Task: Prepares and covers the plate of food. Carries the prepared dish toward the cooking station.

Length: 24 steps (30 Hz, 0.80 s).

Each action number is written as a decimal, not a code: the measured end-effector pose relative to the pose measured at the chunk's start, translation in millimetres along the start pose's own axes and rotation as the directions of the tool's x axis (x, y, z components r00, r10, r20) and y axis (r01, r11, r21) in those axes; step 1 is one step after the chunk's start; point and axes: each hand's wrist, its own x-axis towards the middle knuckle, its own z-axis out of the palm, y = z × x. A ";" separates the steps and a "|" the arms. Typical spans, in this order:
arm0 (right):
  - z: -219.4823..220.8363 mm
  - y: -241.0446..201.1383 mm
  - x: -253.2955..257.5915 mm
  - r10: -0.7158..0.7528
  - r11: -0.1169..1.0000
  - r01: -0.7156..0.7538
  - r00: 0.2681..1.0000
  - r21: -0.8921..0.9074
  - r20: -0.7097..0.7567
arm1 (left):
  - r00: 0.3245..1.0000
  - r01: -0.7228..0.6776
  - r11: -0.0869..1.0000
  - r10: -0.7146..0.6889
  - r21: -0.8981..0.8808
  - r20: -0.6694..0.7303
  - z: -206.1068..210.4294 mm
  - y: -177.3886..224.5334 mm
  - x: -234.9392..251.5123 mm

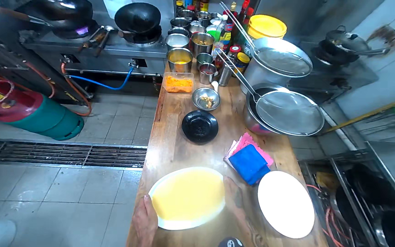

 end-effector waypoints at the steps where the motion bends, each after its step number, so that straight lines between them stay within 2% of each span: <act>1: 0.5 2.3 1.1 -0.015 1.000 0.015 1.000 0.001 -0.005 | 1.000 -0.005 1.000 0.005 -0.008 -0.001 0.1 0.2 0.2; 7: -0.8 4.4 3.0 -0.035 0.999 0.036 0.999 0.027 -0.026 | 0.998 -0.014 0.998 0.017 -0.060 0.054 -3.4 0.4 2.5; 14: -14.4 -6.9 0.5 -0.021 0.999 0.022 0.999 0.036 -0.029 | 0.991 0.040 0.969 -0.007 -0.244 0.133 -8.9 9.7 3.2; 24: -30.6 -25.4 -8.9 0.111 0.914 -0.083 0.993 0.397 -0.048 | 0.986 0.038 0.926 0.027 -0.375 0.167 -33.5 43.5 10.9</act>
